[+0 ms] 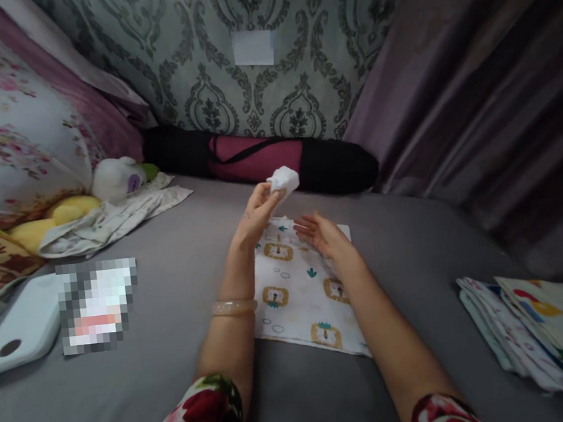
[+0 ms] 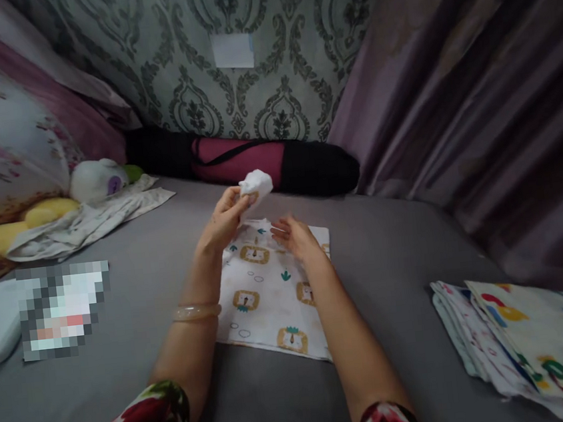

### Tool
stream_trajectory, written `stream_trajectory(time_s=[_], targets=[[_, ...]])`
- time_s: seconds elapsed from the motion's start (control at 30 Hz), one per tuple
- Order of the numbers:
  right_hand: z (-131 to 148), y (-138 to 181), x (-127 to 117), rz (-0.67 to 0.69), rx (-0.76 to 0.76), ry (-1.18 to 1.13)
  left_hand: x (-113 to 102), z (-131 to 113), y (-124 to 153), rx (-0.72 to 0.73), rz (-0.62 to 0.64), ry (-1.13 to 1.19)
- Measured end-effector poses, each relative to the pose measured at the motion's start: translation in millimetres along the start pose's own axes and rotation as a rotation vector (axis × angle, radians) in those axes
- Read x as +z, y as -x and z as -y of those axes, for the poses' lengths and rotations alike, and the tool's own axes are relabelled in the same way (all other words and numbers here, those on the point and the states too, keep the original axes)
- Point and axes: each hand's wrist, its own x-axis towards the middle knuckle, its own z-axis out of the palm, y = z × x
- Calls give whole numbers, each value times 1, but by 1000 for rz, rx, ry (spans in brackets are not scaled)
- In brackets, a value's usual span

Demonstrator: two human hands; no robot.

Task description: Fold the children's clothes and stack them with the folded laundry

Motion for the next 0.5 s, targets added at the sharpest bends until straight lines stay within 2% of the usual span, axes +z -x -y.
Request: stream_trajectory(time_s=[0.07,0.1,0.17,0.27,0.3,0.4,0.5], targets=[[-9,8,-15,17,44,-125,10,-6,6,-40,171,-102],[-14,11,-20,6,63,-172,10,-7,7,-62,206,-162],[-23,15,-26,-55,107,-281,0,-6,8,-114,142,-300],[-32,17,-28,-147,197,-492,-35,1,8,-268,-70,-605],[-34,16,-28,-165,210,-576,-47,3,8,-353,-90,-736],[-34,15,-31,-177,205,-880,-72,11,11,-596,-42,-1008],[-33,14,-37,-203,261,-1057,-73,21,11,-701,16,-1057]])
